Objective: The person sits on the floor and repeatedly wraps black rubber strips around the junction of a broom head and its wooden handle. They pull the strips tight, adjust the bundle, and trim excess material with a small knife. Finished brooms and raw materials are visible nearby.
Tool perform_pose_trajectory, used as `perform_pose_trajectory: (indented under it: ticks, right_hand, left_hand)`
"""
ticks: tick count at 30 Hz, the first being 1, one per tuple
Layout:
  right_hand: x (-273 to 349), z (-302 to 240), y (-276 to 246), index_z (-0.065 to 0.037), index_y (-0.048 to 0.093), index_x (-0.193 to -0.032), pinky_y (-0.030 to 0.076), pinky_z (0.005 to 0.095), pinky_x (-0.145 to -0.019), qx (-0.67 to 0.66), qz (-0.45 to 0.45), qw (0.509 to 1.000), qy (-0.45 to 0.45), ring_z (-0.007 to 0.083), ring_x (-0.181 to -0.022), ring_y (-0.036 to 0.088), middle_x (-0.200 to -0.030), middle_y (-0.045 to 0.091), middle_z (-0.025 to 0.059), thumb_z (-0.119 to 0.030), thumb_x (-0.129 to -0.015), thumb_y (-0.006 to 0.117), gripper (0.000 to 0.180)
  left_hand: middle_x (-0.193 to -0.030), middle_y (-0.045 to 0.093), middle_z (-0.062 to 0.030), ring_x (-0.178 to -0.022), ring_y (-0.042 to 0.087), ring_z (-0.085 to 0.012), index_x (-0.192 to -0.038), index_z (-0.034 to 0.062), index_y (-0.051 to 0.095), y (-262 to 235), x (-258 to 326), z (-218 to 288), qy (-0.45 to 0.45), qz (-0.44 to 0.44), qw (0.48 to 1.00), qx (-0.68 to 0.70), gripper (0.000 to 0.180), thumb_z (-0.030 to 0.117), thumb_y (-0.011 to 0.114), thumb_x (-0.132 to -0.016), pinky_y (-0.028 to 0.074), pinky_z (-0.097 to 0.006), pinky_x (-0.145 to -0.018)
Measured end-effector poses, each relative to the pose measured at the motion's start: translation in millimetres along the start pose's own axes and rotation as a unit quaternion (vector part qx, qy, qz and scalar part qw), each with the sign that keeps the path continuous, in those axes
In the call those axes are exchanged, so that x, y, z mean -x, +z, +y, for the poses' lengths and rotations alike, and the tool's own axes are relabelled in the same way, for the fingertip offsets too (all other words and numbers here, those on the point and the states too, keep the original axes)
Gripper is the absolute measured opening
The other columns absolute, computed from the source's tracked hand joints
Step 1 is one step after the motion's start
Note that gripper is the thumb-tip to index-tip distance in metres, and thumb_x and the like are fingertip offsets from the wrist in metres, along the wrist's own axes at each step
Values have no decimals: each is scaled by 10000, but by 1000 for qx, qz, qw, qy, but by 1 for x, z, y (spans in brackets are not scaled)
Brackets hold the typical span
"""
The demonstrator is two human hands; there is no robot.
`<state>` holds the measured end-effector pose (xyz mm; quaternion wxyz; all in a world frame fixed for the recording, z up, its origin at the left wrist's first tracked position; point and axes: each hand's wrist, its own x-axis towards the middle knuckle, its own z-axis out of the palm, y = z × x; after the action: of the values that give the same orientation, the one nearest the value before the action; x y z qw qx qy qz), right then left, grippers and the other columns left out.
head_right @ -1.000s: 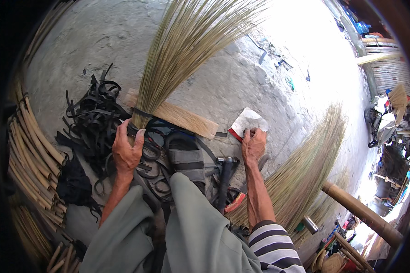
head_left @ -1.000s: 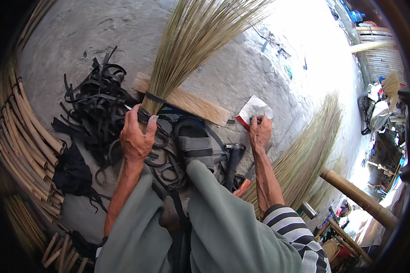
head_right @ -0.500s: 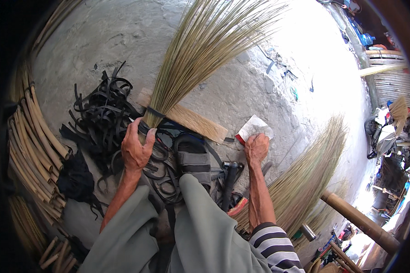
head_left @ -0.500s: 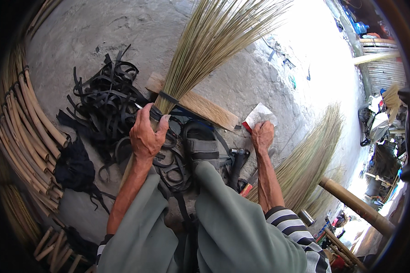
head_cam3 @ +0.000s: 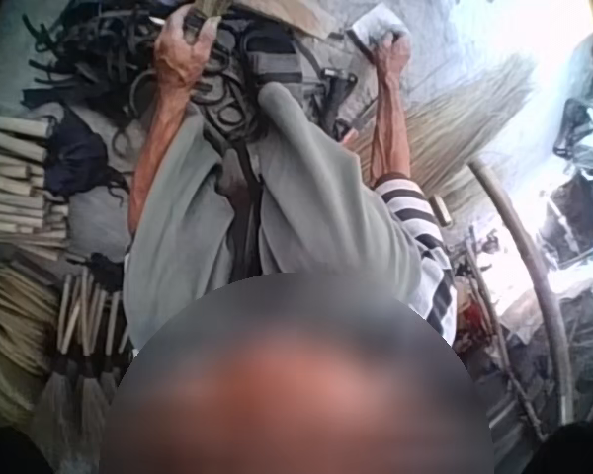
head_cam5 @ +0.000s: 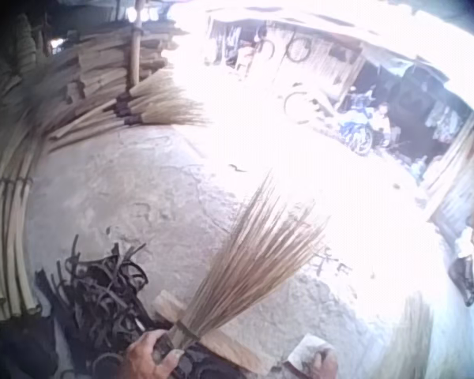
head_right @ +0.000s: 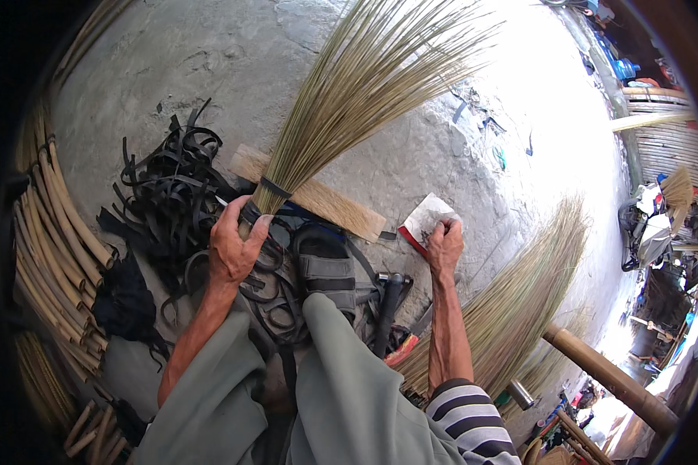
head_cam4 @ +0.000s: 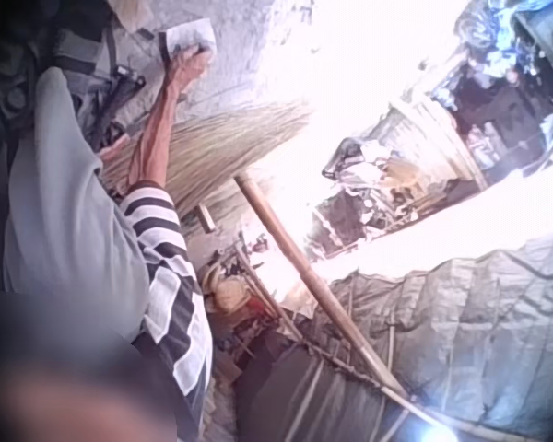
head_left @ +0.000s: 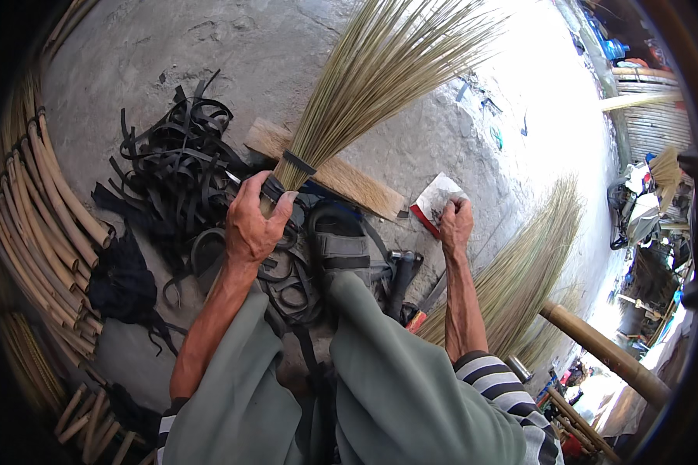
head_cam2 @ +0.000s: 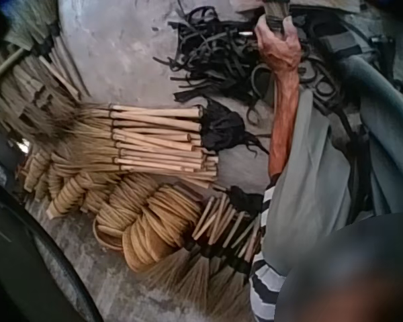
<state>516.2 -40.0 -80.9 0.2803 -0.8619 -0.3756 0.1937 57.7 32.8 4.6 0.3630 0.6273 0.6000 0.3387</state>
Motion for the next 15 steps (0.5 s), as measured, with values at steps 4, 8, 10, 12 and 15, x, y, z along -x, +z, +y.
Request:
perform_pose_trajectory:
  ticks: [4, 8, 10, 12, 15]
  right_hand:
    - [1, -2, -5, 13, 719, -1242, 602, 323, -706, -120, -37, 990, 59, 128, -806, 741, -946, 759, 102, -143, -1089, 690, 221]
    - [0, 1, -2, 19, 724, -1291, 599, 301, -709, -155, -55, 986, 13, 134, -808, 732, -975, 759, 83, -93, -1095, 682, 229]
    - [0, 3, 1, 30, 721, -1300, 599, 295, -707, -235, -73, 968, 40, 131, -810, 724, -979, 755, 81, -62, -1095, 678, 229]
    - [1, 2, 4, 34, 708, -1294, 609, 297, -716, -262, -73, 961, 51, 142, -822, 726, -1002, 752, 85, -53, -1107, 671, 209]
    - [5, -11, 2, 29, 692, -1277, 625, 304, -727, -316, -65, 945, 58, 159, -843, 737, -1041, 748, 96, -62, -1128, 663, 177]
  left_hand:
    - [-1259, 737, -275, -1125, 744, -489, -1420, -36, 656, 3, -2, -1, 19, 8, 999, -32, 565, 345, 807, -1032, 599, -532, -956]
    - [-1300, 740, -266, -1165, 745, -474, -1450, -22, 652, 4, 1, 0, 20, 12, 998, -52, 584, 391, 779, -1057, 598, -523, -984]
    - [-1319, 743, -257, -1187, 747, -462, -1460, -16, 654, 4, 2, 1, 7, 8, 998, -59, 589, 410, 766, -1068, 597, -517, -998]
    - [-1317, 745, -250, -1186, 749, -458, -1460, -11, 654, 6, 3, 2, 4, 13, 998, -69, 586, 410, 767, -1067, 599, -517, -994]
    - [-1301, 746, -244, -1168, 753, -458, -1464, -8, 652, 7, 4, 4, 11, 23, 996, -88, 594, 422, 764, -1069, 601, -515, -986]
